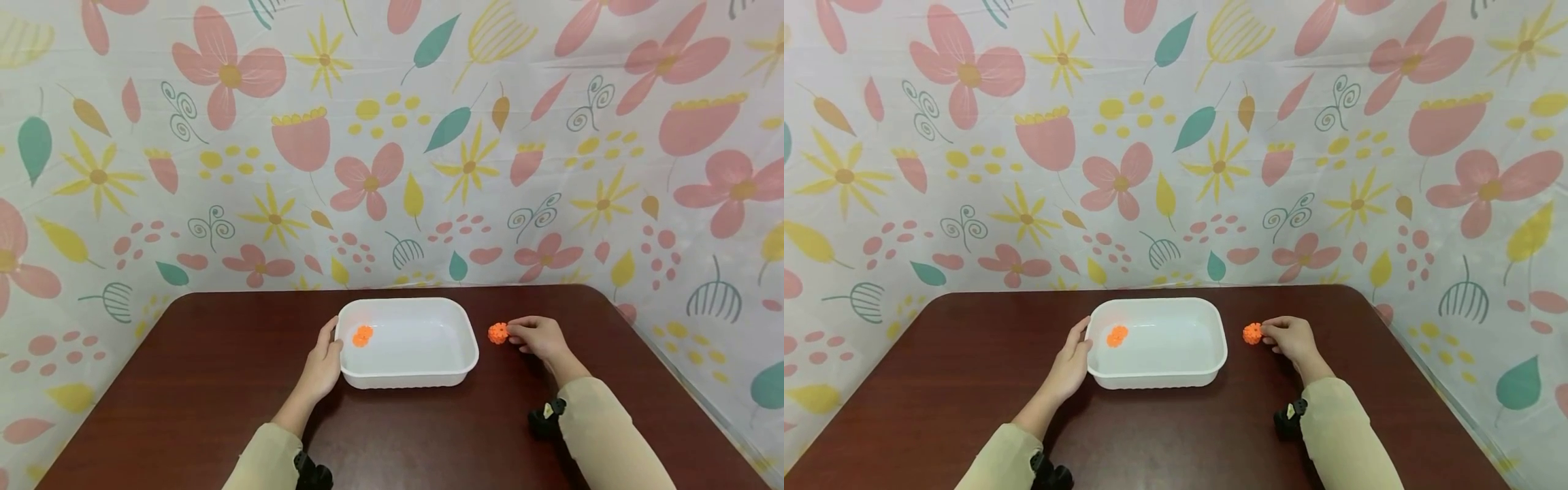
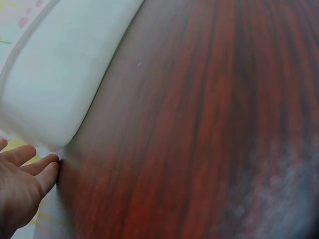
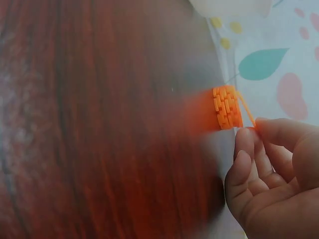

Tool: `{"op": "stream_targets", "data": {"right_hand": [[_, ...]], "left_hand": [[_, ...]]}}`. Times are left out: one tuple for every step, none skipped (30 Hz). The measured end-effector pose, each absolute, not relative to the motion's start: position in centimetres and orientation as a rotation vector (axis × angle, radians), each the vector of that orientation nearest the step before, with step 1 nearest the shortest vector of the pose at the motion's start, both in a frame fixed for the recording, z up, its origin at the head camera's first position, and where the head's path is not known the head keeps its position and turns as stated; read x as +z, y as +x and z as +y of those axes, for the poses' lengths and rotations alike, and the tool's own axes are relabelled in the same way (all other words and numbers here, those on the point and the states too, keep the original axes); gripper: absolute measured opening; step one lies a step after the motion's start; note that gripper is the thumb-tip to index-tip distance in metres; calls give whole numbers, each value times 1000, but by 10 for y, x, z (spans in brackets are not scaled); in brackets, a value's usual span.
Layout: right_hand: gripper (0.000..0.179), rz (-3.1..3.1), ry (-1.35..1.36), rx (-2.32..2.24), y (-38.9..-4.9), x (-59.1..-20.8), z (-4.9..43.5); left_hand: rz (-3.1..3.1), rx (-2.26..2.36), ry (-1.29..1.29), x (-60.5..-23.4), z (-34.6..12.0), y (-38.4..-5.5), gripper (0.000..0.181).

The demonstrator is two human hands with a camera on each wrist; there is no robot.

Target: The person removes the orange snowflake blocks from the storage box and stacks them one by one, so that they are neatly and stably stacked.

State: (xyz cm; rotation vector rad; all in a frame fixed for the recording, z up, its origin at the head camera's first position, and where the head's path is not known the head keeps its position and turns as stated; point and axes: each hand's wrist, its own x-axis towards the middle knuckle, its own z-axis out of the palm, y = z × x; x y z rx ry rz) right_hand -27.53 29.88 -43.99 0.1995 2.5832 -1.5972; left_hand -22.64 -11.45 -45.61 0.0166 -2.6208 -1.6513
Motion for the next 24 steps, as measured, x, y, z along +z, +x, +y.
{"op": "stream_targets", "data": {"right_hand": [[44, 2590, 203, -1595, -275, -440, 299], [43, 2598, 206, -1592, -275, -440, 298], [42, 2605, 209, -1586, -275, -440, 298], [42, 2611, 212, -1581, -275, -440, 298], [42, 2613, 217, -1578, -275, -440, 298], [41, 2616, 224, -1576, -275, -440, 298], [41, 2617, 227, -1573, -275, -440, 298], [41, 2618, 229, -1572, -275, -440, 298], [41, 2619, 231, -1570, -275, -440, 298], [40, 2619, 235, -1576, -275, -439, 298], [40, 2621, 235, -1579, -275, -439, 298], [40, 2625, 236, -1584, -274, -438, 298], [40, 2630, 231, -1587, -274, -437, 298], [40, 2638, 228, -1593, -274, -436, 298], [40, 2648, 223, -1596, -274, -434, 297], [40, 2657, 220, -1600, -274, -433, 297], [41, 2668, 214, -1598, -274, -431, 296], [41, 2675, 211, -1601, -274, -429, 295], [42, 2682, 200, -1605, -273, -427, 294], [43, 2685, 197, -1610, -273, -425, 292], [44, 2686, 186, -1613, -274, -423, 291], [45, 2684, 181, -1621, -274, -421, 289], [46, 2681, 168, -1626, -274, -419, 287], [47, 2676, 158, -1637, -274, -416, 284]], "left_hand": [[-2617, -1654, 13, -456, -114, -227, 51], [-2616, -1656, 12, -456, -114, -227, 51], [-2615, -1653, 8, -456, -114, -227, 51], [-2615, -1652, 7, -456, -114, -228, 51], [-2615, -1650, 3, -456, -114, -228, 51], [-2617, -1650, 3, -456, -114, -228, 51], [-2619, -1649, -1, -456, -114, -228, 50], [-2619, -1645, -4, -456, -114, -228, 50], [-2620, -1648, -2, -456, -114, -228, 50], [-2621, -1649, -1, -456, -115, -227, 50], [-2622, -1655, 5, -456, -115, -227, 50], [-2621, -1656, 8, -456, -115, -227, 50], [-2619, -1658, 12, -456, -115, -227, 50], [-2618, -1662, 14, -456, -115, -227, 51], [-2619, -1661, 12, -456, -115, -227, 51], [-2619, -1658, 10, -456, -115, -227, 51], [-2619, -1665, 14, -455, -115, -227, 51], [-2619, -1666, 12, -456, -115, -227, 51], [-2620, -1667, 8, -456, -115, -227, 51], [-2618, -1664, 3, -456, -115, -227, 51], [-2616, -1658, -1, -457, -115, -227, 51], [-2617, -1660, 3, -457, -115, -227, 51], [-2617, -1665, 8, -457, -114, -226, 51], [-2618, -1664, 8, -457, -114, -226, 51]]}}
